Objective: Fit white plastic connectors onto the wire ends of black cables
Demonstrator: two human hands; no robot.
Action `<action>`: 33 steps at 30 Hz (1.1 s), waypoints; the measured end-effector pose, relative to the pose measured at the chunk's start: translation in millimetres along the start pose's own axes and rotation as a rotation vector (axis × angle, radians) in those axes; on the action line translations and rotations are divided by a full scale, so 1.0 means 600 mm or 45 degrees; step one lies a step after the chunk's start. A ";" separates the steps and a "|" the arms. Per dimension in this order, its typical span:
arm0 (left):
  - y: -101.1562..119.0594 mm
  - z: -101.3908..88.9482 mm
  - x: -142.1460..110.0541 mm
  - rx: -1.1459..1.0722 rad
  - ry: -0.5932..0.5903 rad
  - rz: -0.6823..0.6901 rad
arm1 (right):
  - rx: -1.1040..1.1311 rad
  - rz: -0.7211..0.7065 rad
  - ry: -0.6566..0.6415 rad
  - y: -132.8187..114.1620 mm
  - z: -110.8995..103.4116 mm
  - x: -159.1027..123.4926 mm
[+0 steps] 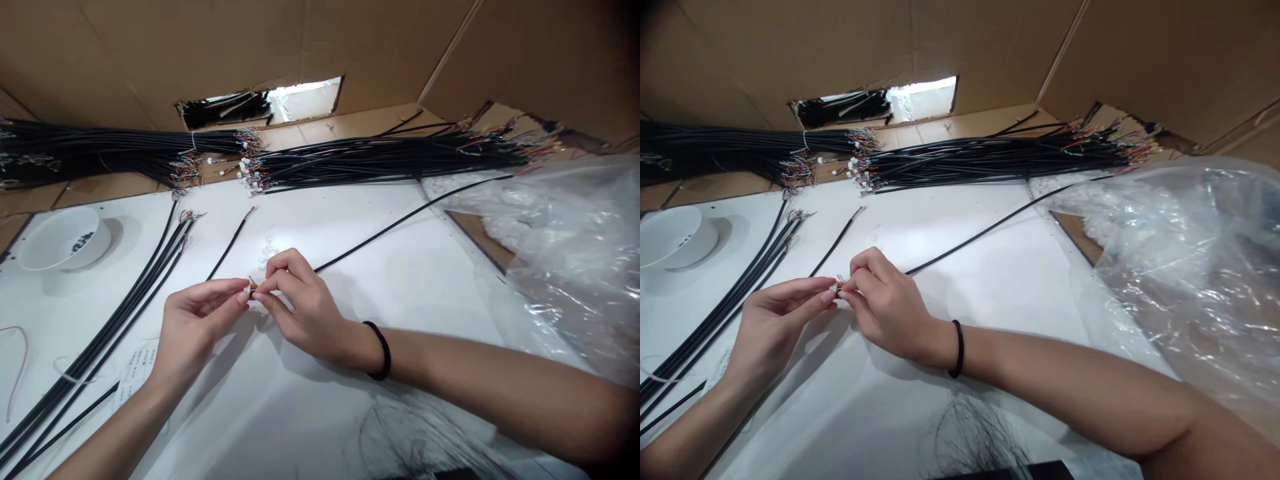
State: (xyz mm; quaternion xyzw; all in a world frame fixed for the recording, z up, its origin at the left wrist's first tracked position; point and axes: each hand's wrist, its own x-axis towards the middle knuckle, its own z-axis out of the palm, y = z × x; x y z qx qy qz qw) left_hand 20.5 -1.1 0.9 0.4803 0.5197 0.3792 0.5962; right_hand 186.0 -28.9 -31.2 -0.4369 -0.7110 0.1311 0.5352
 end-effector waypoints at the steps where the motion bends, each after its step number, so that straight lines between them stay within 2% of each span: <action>1: 0.001 0.000 0.000 0.029 0.008 0.008 | -0.007 -0.003 -0.003 0.000 0.000 0.000; 5: 0.005 0.001 -0.003 0.110 0.021 0.026 | -0.012 0.007 0.001 -0.002 -0.001 0.000; 10: 0.010 0.000 0.000 0.001 -0.006 -0.023 | 0.005 0.084 -0.036 -0.006 -0.003 0.002; 13: 0.011 -0.002 0.003 -0.024 -0.014 -0.035 | -0.019 0.149 -0.097 -0.007 -0.005 0.004; 16: 0.014 -0.002 0.003 0.100 -0.009 0.021 | -0.072 0.194 -0.172 -0.007 -0.005 0.002; 19: 0.019 0.003 -0.004 0.276 0.003 0.117 | -0.133 0.156 -0.205 -0.006 -0.004 -0.001; 23: 0.022 0.012 -0.014 0.360 0.068 0.232 | -0.205 0.058 -0.223 -0.004 -0.003 -0.004; 33: 0.014 0.012 -0.016 0.578 0.056 0.355 | -0.152 -0.037 -0.216 -0.004 -0.002 -0.003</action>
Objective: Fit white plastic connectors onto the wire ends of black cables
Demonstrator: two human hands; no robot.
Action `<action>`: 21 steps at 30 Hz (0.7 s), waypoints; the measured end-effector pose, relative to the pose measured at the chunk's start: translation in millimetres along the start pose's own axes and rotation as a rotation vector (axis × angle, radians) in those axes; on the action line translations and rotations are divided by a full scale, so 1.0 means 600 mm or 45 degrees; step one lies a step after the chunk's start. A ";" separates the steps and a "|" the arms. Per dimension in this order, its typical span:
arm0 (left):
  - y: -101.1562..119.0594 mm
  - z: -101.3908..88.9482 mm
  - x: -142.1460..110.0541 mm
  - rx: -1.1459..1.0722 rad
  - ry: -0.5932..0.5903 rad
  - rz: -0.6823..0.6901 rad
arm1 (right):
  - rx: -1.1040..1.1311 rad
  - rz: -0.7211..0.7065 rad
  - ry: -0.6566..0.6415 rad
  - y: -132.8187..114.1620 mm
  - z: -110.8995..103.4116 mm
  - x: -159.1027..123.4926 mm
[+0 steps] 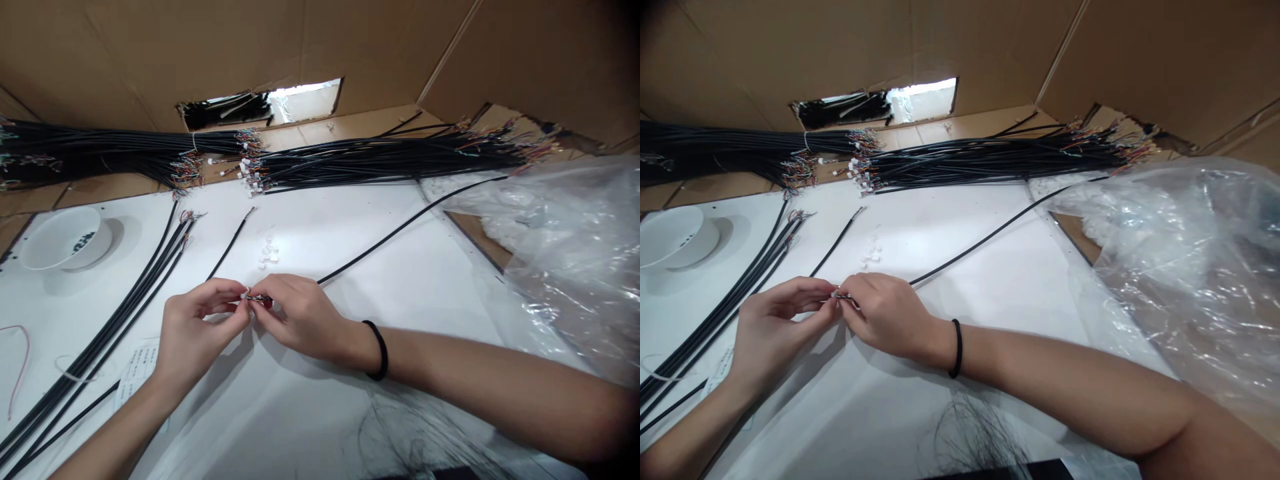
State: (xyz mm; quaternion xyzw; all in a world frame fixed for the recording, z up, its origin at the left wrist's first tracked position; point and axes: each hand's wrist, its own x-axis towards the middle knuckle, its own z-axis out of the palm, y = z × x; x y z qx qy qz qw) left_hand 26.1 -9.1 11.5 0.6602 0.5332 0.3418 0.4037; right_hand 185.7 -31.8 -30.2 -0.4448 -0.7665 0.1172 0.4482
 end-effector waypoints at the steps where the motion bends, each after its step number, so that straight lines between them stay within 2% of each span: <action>1: -0.001 0.000 0.000 0.012 -0.001 0.013 | 0.008 -0.006 -0.001 0.000 0.001 0.000; 15: -0.003 0.004 -0.002 -0.038 0.099 0.057 | 0.123 -0.041 -0.044 -0.002 0.003 -0.004; 21: -0.007 0.002 -0.001 0.002 0.054 0.112 | 0.143 -0.049 -0.048 -0.003 0.003 -0.002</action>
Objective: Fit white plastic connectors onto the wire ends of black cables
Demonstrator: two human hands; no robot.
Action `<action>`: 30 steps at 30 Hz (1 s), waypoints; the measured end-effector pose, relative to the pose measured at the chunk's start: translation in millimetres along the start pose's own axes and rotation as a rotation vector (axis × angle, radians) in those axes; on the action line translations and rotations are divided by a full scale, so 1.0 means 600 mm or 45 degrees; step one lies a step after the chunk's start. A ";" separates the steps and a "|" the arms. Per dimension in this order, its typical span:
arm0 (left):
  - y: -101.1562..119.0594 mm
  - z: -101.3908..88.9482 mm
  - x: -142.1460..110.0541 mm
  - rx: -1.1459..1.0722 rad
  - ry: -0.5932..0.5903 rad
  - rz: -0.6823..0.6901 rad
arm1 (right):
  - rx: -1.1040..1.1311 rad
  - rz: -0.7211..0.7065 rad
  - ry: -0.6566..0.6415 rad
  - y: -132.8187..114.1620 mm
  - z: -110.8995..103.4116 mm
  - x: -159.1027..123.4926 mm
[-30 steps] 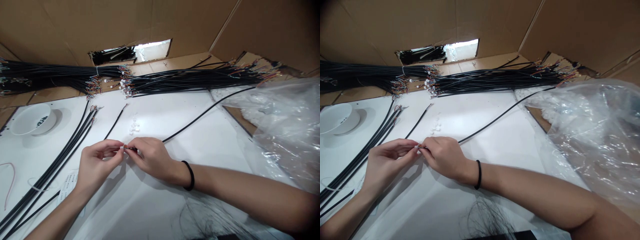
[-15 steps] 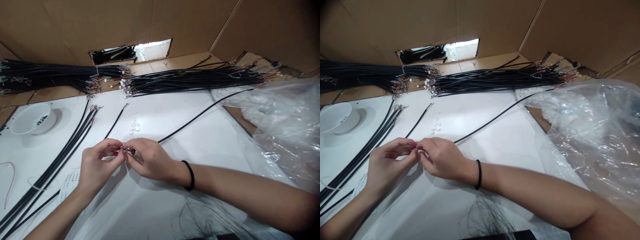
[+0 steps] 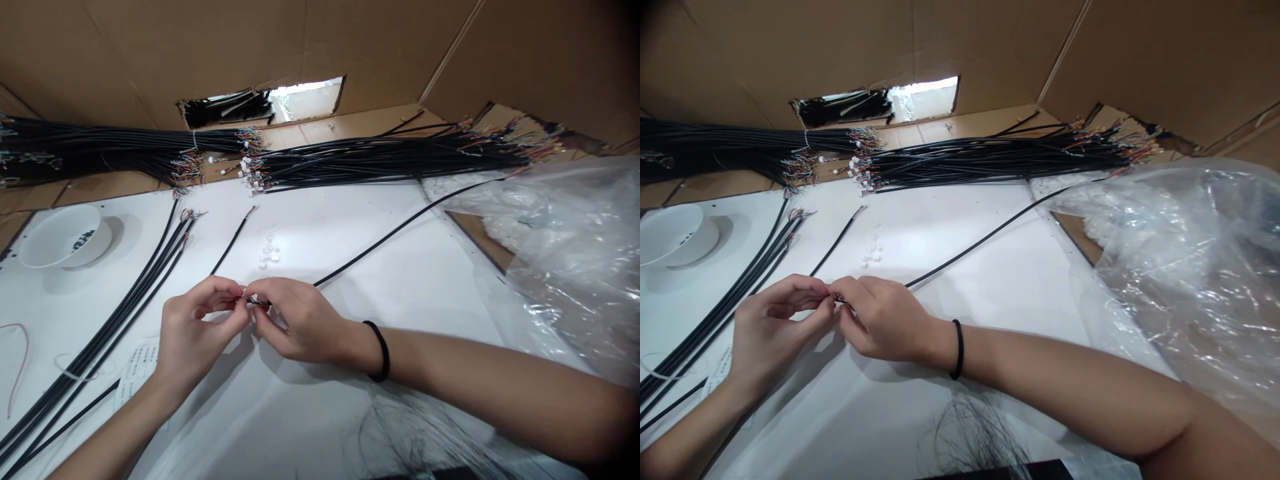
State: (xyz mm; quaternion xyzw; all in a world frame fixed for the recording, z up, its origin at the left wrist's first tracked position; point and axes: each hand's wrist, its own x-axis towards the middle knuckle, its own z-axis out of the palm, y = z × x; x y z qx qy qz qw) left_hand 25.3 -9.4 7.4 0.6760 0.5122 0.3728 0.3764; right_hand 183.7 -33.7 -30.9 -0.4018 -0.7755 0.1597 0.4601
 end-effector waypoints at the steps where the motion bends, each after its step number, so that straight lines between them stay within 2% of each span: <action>1: 0.000 0.000 0.000 0.000 0.004 0.007 | 0.011 0.006 0.002 0.000 -0.001 0.001; 7: -0.001 0.002 -0.001 -0.063 0.029 0.003 | 0.043 0.067 0.001 -0.002 -0.007 0.004; 15: 0.000 0.001 0.002 -0.161 -0.033 -0.060 | 0.062 0.133 -0.004 -0.002 -0.006 0.003; 30: 0.003 -0.001 0.006 -0.262 -0.147 -0.142 | 0.035 0.144 0.014 -0.003 -0.008 0.004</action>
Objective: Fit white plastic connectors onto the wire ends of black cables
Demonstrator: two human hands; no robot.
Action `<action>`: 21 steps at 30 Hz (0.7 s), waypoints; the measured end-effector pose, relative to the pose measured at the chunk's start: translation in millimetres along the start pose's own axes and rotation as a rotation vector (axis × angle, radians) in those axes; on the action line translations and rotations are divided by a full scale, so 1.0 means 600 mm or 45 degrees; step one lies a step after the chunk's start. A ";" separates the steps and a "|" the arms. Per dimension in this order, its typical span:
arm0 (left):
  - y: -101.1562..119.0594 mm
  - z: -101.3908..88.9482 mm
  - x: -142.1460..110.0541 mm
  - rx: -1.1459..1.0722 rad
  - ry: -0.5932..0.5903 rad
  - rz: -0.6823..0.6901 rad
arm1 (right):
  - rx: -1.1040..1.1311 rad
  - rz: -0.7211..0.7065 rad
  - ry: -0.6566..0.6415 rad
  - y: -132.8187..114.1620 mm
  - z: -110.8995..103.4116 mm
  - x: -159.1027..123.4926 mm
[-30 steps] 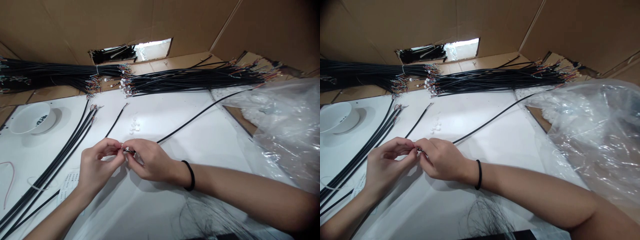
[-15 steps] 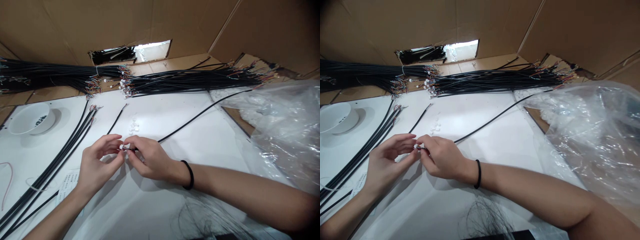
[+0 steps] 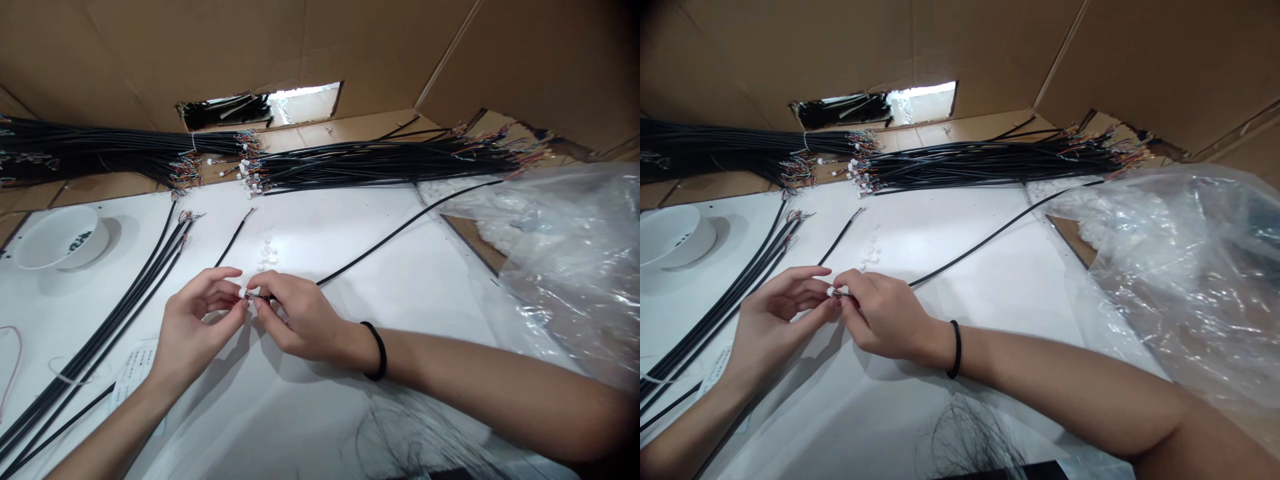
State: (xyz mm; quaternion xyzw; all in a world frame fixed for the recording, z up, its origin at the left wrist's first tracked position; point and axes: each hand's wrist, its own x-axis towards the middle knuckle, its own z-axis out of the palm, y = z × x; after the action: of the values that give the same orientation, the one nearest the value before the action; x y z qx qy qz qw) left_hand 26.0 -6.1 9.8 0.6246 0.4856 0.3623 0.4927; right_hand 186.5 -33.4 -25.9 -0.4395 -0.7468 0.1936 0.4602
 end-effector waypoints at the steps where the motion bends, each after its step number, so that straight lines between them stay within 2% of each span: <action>1: -0.001 -0.001 0.000 0.003 -0.005 0.001 | 0.001 0.007 -0.003 0.000 0.000 0.000; 7: -0.012 -0.011 0.005 0.069 -0.069 0.054 | -0.024 0.043 -0.004 0.001 0.000 0.000; 21: -0.012 -0.009 0.002 0.147 -0.010 0.047 | -0.092 0.031 -0.037 0.004 0.001 0.002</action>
State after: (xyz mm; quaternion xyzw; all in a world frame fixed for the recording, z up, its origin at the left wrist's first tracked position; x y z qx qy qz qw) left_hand 19.2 -3.3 4.0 0.6622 0.4922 0.3403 0.4510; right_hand 186.6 -31.1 -27.2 -0.4621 -0.7544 0.1783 0.4307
